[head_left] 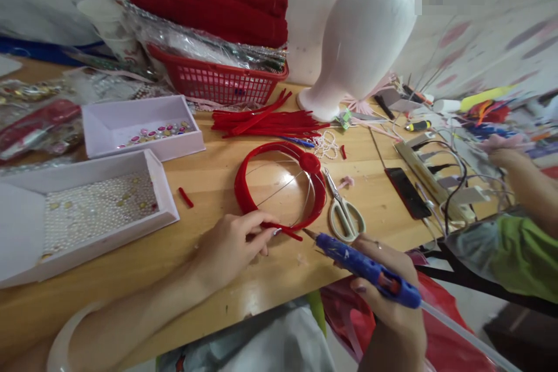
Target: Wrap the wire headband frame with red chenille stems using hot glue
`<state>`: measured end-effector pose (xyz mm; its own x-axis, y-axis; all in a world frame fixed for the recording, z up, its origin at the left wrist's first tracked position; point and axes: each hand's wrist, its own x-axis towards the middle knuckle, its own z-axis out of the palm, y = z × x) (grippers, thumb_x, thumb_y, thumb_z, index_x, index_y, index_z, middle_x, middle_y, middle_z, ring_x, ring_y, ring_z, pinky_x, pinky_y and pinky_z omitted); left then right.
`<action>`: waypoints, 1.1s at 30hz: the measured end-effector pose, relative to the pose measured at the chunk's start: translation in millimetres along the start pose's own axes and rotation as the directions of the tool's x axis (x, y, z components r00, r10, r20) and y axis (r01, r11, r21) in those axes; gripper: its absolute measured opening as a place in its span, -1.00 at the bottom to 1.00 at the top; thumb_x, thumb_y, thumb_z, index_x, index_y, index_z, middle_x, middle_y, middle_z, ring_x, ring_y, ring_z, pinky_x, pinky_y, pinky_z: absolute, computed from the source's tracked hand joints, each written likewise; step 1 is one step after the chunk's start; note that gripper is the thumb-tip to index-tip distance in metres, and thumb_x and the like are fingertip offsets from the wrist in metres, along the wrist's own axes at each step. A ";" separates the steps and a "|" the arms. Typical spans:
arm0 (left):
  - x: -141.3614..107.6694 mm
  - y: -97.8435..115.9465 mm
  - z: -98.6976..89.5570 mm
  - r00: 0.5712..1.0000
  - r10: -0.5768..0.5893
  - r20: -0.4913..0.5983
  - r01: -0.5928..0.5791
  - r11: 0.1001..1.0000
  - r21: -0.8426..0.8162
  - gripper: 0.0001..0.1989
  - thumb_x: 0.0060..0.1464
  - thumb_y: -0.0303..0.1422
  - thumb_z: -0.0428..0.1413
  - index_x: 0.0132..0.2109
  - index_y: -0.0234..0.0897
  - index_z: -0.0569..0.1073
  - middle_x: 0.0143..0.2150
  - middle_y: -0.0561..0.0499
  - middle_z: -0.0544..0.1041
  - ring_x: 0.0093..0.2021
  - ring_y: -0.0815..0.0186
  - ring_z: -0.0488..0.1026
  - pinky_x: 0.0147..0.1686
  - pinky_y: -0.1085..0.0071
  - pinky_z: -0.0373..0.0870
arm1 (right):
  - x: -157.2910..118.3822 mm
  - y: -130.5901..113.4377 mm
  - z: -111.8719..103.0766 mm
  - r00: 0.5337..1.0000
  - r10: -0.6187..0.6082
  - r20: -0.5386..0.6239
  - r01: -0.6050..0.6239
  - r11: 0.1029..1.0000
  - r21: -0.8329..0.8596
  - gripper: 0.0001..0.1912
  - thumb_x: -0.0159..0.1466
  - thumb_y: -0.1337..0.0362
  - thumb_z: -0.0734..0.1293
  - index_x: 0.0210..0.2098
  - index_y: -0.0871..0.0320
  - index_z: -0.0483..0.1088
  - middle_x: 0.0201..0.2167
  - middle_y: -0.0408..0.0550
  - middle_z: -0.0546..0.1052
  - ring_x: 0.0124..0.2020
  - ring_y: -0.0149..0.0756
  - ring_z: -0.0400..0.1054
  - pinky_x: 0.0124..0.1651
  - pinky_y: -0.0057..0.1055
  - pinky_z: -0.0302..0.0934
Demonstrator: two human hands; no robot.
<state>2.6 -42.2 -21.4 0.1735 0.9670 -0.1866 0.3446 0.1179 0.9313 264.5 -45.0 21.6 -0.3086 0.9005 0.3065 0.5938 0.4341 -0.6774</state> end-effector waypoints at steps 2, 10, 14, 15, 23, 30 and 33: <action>-0.2 0.0 0.0 1.000 0.011 -0.004 -0.011 1.000 0.006 -0.76 0.18 -0.25 0.06 -0.12 -0.15 0.58 -0.54 0.12 0.60 -0.49 0.34 0.56 -0.47 0.50 0.40 | 3.4 1.0 6.2 0.997 -0.038 0.067 0.038 0.999 0.005 -0.50 0.24 -0.16 0.33 -0.54 0.15 0.41 -0.62 -0.12 0.37 -0.59 -0.33 0.26 -0.53 -0.39 0.09; -0.5 -2.1 0.6 1.000 0.013 -0.007 -0.012 1.000 0.014 -0.77 0.19 -0.25 0.06 -0.11 -0.14 0.58 -0.52 0.12 0.61 -0.50 0.35 0.55 -0.47 0.50 0.41 | 5.1 3.2 10.8 0.994 -0.053 0.095 0.055 0.998 -0.026 -0.60 0.22 -0.06 0.41 -0.53 0.10 0.35 -0.62 -0.16 0.31 -0.55 -0.30 0.19 -0.47 -0.35 0.05; -0.4 -1.9 0.5 1.000 0.015 0.001 -0.015 1.000 0.013 -0.76 0.20 -0.26 0.05 -0.10 -0.15 0.57 -0.52 0.12 0.60 -0.51 0.35 0.54 -0.47 0.50 0.41 | 5.4 3.3 11.2 0.994 -0.062 0.096 0.065 0.997 -0.036 -0.60 0.21 -0.05 0.41 -0.54 0.10 0.34 -0.63 -0.17 0.29 -0.54 -0.30 0.17 -0.47 -0.34 0.02; -0.2 -1.8 0.4 1.000 0.015 0.003 -0.015 1.000 0.012 -0.76 0.20 -0.26 0.05 -0.09 -0.15 0.57 -0.52 0.12 0.60 -0.51 0.36 0.53 -0.47 0.50 0.41 | 5.3 3.4 11.2 0.993 -0.064 0.097 0.069 0.997 -0.043 -0.61 0.22 -0.04 0.41 -0.54 0.10 0.33 -0.63 -0.17 0.29 -0.54 -0.30 0.17 -0.47 -0.34 0.02; -0.5 -1.1 -0.2 1.000 0.031 0.000 -0.031 0.999 0.033 -0.77 0.20 -0.27 0.06 -0.10 -0.16 0.57 -0.53 0.12 0.59 -0.52 0.36 0.52 -0.50 0.51 0.38 | 4.2 3.1 11.6 0.992 -0.078 0.102 0.084 0.994 -0.064 -0.60 0.23 -0.03 0.41 -0.54 0.10 0.32 -0.64 -0.18 0.28 -0.54 -0.31 0.16 -0.47 -0.35 0.04; -0.8 -1.0 0.1 1.000 0.019 0.002 -0.019 0.999 0.041 -0.76 0.19 -0.27 0.06 -0.09 -0.16 0.57 -0.53 0.12 0.59 -0.53 0.35 0.52 -0.47 0.48 0.40 | 3.0 2.0 11.4 0.994 -0.085 0.066 0.091 0.991 -0.093 -0.59 0.23 -0.07 0.40 -0.53 0.08 0.33 -0.66 -0.18 0.31 -0.57 -0.29 0.21 -0.46 -0.32 0.08; -0.1 -2.7 0.4 0.999 0.038 0.002 -0.038 0.998 0.041 -0.76 0.20 -0.27 0.06 -0.08 -0.16 0.57 -0.53 0.11 0.60 -0.52 0.35 0.53 -0.46 0.48 0.41 | 3.9 0.9 11.9 0.993 -0.092 0.067 0.098 0.991 -0.088 -0.61 0.22 -0.02 0.42 -0.54 0.09 0.32 -0.65 -0.19 0.30 -0.57 -0.31 0.18 -0.47 -0.34 0.07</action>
<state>2.0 -42.6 -24.0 0.1886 0.9702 -0.1520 0.3751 0.0719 0.9242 254.9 -41.4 14.3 -0.4110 0.8527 0.3226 0.6235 0.5211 -0.5829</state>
